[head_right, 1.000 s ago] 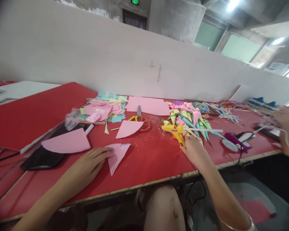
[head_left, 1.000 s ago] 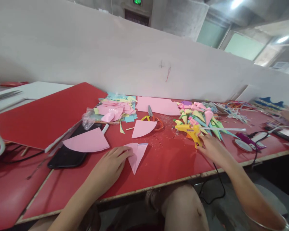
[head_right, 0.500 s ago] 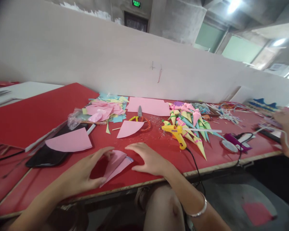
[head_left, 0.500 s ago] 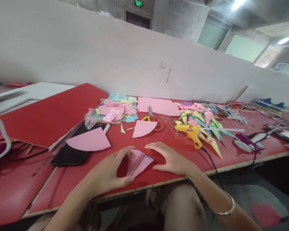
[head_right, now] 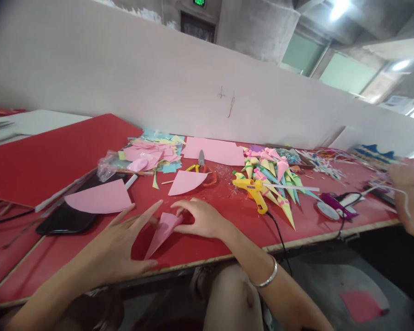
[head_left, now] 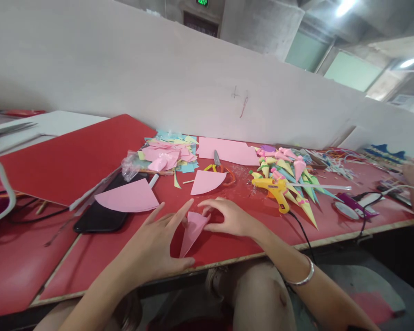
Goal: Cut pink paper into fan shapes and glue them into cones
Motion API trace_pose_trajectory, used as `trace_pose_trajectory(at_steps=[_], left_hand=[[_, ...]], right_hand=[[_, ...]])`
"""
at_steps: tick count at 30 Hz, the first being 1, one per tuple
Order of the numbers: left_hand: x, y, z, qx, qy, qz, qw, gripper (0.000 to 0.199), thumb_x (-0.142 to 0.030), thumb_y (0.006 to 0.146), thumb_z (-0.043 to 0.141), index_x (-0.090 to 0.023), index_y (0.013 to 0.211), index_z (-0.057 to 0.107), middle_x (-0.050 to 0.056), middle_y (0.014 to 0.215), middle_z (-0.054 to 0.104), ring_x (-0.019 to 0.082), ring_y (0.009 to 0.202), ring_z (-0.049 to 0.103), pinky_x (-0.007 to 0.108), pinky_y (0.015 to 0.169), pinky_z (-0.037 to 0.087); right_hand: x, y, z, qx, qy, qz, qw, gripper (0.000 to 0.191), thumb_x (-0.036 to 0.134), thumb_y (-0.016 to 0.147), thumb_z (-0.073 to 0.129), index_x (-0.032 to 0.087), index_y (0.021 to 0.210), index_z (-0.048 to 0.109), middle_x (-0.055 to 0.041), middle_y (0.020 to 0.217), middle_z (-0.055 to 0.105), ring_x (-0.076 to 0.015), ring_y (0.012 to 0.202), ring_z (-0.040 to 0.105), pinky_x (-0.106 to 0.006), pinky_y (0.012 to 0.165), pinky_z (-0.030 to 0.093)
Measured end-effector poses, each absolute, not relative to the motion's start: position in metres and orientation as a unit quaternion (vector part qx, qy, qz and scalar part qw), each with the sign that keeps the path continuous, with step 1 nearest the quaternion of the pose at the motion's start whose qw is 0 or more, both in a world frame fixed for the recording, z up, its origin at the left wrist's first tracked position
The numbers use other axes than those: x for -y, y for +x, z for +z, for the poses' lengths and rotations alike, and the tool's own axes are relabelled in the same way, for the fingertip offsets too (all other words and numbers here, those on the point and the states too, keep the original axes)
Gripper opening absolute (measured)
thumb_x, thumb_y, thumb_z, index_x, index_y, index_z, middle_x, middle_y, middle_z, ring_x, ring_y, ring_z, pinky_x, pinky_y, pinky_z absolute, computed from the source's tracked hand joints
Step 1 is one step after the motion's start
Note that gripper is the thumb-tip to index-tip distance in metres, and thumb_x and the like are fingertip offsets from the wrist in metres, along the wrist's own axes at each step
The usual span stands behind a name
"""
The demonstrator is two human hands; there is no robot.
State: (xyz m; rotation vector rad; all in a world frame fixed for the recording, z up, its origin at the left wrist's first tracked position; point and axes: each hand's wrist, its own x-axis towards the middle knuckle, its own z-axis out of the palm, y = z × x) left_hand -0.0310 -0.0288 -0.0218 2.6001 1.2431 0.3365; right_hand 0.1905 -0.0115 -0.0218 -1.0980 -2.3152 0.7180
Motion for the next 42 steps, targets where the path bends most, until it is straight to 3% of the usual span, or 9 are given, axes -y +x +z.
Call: trace_pose_trajectory(at_steps=[7,12,15,19,24,29,34,42], left_hand=[[0.029,-0.035,-0.015,-0.432,0.885,0.109,0.138,0.097,-0.042,0.066,0.058,-0.020,0.140,0.000,0.003,0.106,0.066,0.026,0.106,0.055,0.047,0.107,0.015],[0.028,-0.041,-0.006,-0.420,0.882,0.108,0.187,0.083,-0.024,0.071,0.047,-0.021,0.140,0.001,0.001,0.112,0.062,0.022,0.109,0.053,0.041,0.103,0.026],[0.025,-0.046,-0.008,-0.415,0.883,0.117,0.186,0.081,-0.015,0.069,0.042,-0.022,0.140,0.004,0.000,0.114,0.061,0.020,0.111,0.052,0.033,0.098,0.035],[0.022,-0.049,-0.015,-0.428,0.872,0.114,0.210,0.080,-0.010,0.068,0.038,-0.024,0.140,0.006,-0.001,0.116,0.061,0.017,0.109,0.053,0.027,0.091,0.041],[0.021,-0.048,-0.016,-0.430,0.867,0.117,0.223,0.076,-0.009,0.066,0.036,-0.023,0.139,0.016,0.000,0.113,0.063,0.017,0.106,0.056,0.028,0.090,0.043],[0.021,-0.048,-0.013,-0.445,0.861,0.094,0.229,0.072,-0.010,0.067,0.036,-0.021,0.137,0.022,0.002,0.114,0.062,0.018,0.104,0.057,0.029,0.089,0.043],[0.019,-0.048,-0.014,-0.452,0.860,0.088,0.221,0.069,-0.011,0.069,0.036,-0.024,0.135,0.026,-0.001,0.115,0.062,0.019,0.104,0.057,0.031,0.088,0.044],[0.018,-0.048,-0.018,-0.447,0.870,0.104,0.181,0.061,-0.011,0.072,0.035,-0.024,0.131,0.034,-0.001,0.115,0.062,0.019,0.100,0.059,0.031,0.084,0.048]], right_hand=[[0.015,0.177,-0.027,0.806,-0.462,0.251,0.273,0.067,0.026,0.069,0.069,0.023,0.127,0.036,-0.0014,0.092,0.061,-0.0170,0.086,0.056,-0.031,0.078,0.042],[0.023,0.170,-0.030,0.799,-0.491,0.216,0.272,0.077,0.028,0.066,0.071,0.023,0.131,0.029,-0.0015,0.092,0.060,-0.0178,0.085,0.056,-0.031,0.077,0.044],[0.026,0.166,-0.032,0.795,-0.513,0.181,0.268,0.071,0.028,0.068,0.069,0.019,0.127,0.032,-0.0041,0.093,0.059,-0.0195,0.085,0.056,-0.034,0.076,0.045],[0.032,0.159,-0.032,0.817,-0.507,0.088,0.262,0.042,0.020,0.071,0.065,0.013,0.109,0.047,-0.0103,0.099,0.056,-0.0237,0.093,0.052,-0.037,0.080,0.044],[0.041,0.152,-0.031,0.849,-0.470,0.062,0.233,0.011,0.011,0.078,0.055,0.015,0.089,0.057,-0.0073,0.092,0.056,-0.0198,0.088,0.052,-0.032,0.079,0.045],[0.045,0.150,-0.033,0.863,-0.459,0.050,0.204,0.013,0.010,0.083,0.049,0.015,0.087,0.061,-0.0047,0.085,0.059,-0.0165,0.081,0.054,-0.028,0.073,0.045],[0.049,0.154,-0.039,0.896,-0.410,-0.035,0.164,0.016,0.012,0.085,0.049,0.017,0.092,0.063,-0.0042,0.086,0.062,-0.0175,0.079,0.055,-0.030,0.070,0.043],[0.056,0.158,-0.041,0.924,-0.338,-0.047,0.171,0.022,0.012,0.088,0.041,0.019,0.092,0.062,-0.0035,0.086,0.063,-0.0162,0.080,0.055,-0.030,0.068,0.041]])
